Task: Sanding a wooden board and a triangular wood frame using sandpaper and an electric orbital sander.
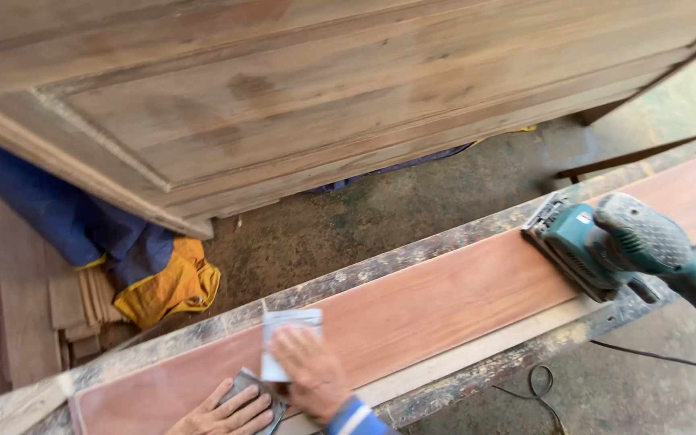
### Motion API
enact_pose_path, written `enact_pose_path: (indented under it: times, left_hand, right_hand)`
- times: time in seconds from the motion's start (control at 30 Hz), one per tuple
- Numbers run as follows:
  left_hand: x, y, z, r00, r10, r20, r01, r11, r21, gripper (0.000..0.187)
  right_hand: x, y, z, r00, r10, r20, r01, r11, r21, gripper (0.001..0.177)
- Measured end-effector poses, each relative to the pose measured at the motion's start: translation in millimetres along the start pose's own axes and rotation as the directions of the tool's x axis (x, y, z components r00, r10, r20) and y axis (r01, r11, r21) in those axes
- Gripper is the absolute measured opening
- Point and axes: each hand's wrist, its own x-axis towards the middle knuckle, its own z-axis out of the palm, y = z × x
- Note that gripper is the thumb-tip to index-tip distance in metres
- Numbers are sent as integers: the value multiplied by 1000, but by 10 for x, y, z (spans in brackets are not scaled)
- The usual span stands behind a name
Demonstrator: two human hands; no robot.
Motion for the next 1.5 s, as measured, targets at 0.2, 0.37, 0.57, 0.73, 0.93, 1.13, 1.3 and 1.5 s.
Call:
enact_pose_path:
  times: [0.2, 0.37, 0.57, 0.73, 0.93, 1.13, 1.3, 1.5]
  left_hand:
    - [-26, 127, 509, 983, -58, -176, 70, 995, 65, 47]
    - [2317, -266, -71, 996, -51, 79, 62, 987, -146, 64]
    - [3947, -344, 115, 979, -143, 144, 169, 967, -190, 71]
    - [2576, -286, -36, 993, -82, 86, 89, 993, -75, 67]
    - [1819, -204, 36, 999, -53, -6, 52, 987, -151, 70]
    - [3937, -114, 268, 988, -65, 141, 85, 986, -142, 71]
    - [3409, -46, 276, 990, -31, 137, 45, 993, -105, 74]
    - [600, -406, -83, 1000, 29, -9, -30, 991, -131, 65]
  right_hand:
    - [-833, 2073, -1546, 654, 729, -202, -753, 602, -266, 50]
    - [-1218, 2418, -1648, 660, 638, -397, -738, 649, -184, 43]
    - [-1199, 2438, -1589, 632, 607, -482, -751, 633, -187, 40]
    - [-1136, 2352, -1699, 638, 613, -467, -743, 650, -162, 40]
    - [-1194, 2369, -1632, 619, 637, -459, -760, 633, -147, 41]
    - [-1174, 2390, -1667, 635, 638, -436, -759, 621, -196, 45]
    - [-1110, 2279, -1670, 657, 616, -435, -736, 648, -194, 41]
    - [-636, 740, -830, 729, 521, -443, -621, 776, -110, 48]
